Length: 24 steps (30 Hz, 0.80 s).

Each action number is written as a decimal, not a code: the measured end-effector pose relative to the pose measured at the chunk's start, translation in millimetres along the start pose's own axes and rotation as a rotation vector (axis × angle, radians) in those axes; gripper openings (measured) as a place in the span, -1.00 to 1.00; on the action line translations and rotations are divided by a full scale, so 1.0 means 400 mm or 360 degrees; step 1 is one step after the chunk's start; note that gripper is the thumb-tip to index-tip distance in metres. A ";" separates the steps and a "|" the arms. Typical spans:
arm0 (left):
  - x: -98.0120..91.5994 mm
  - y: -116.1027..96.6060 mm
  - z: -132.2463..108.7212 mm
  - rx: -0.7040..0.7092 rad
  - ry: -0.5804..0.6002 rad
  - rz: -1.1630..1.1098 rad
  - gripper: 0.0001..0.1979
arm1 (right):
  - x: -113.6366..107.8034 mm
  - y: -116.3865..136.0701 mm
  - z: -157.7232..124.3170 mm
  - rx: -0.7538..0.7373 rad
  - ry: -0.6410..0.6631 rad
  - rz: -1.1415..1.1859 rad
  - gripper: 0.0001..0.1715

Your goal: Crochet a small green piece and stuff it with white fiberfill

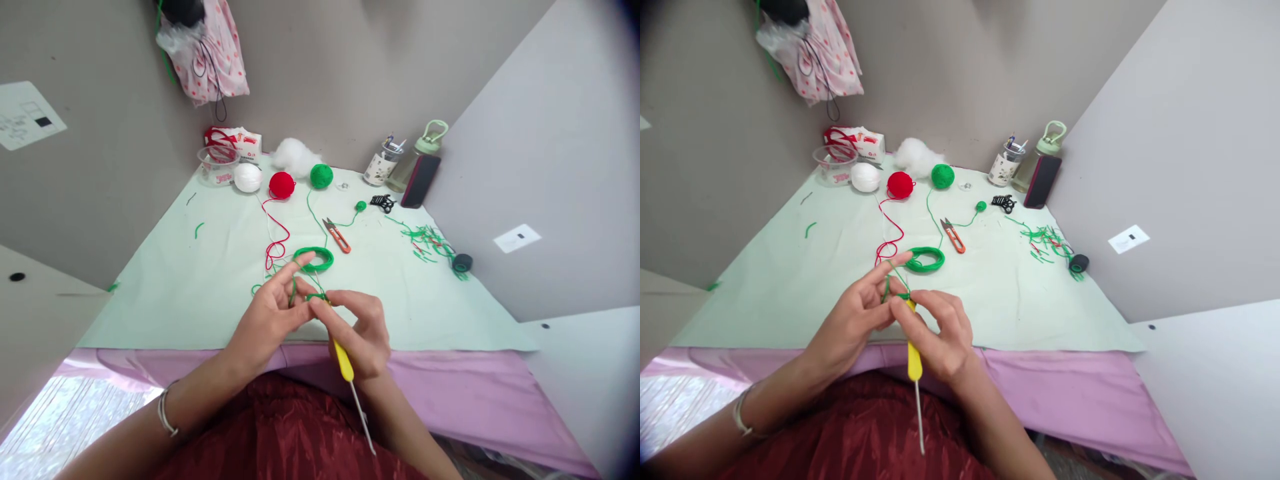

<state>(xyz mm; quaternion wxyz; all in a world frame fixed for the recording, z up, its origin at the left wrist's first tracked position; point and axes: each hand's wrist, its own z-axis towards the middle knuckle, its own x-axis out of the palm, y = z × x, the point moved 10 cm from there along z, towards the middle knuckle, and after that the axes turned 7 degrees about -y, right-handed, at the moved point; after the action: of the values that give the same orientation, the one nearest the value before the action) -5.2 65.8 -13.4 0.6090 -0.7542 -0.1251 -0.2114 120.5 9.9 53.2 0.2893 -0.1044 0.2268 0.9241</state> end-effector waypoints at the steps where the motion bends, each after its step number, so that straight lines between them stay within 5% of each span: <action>1: 0.007 0.015 0.001 -0.0131 0.0064 -0.0110 -0.35 | -0.004 -0.009 0.000 0.0059 -0.0039 0.0041 -0.57; 4: 0.012 0.023 0.005 -0.0286 0.0142 -0.0284 -0.49 | -0.020 -0.059 0.010 0.0412 -0.0193 0.0402 -0.68; 8: 0.009 0.004 0.006 -0.0168 0.0129 -0.0257 -0.49 | 0.011 -0.112 0.019 0.0863 -0.0212 0.1007 -0.77; 14: 0.001 -0.007 0.002 0.0068 0.0003 -0.0026 -0.46 | 0.026 -0.083 0.012 0.0688 -0.0078 0.0638 -0.75; 18: 0.013 0.019 0.009 -0.0169 0.0091 -0.0241 -0.58 | 0.004 -0.036 0.010 0.0314 -0.0096 0.0283 -0.65; 21: 0.013 0.023 0.013 -0.0271 0.0139 -0.0352 -0.73 | -0.005 -0.086 0.010 0.0614 -0.0207 0.0560 -0.72; 24: 0.002 0.005 0.015 -0.0122 0.0103 -0.0274 -0.70 | 0.018 -0.138 0.002 0.0998 -0.0272 0.0966 -0.78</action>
<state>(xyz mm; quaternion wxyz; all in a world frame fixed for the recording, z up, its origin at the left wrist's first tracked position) -2.5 71.2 -15.6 0.5630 -0.7562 -0.1614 -0.2918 146.5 54.0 31.7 0.0403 0.1366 0.4917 0.8591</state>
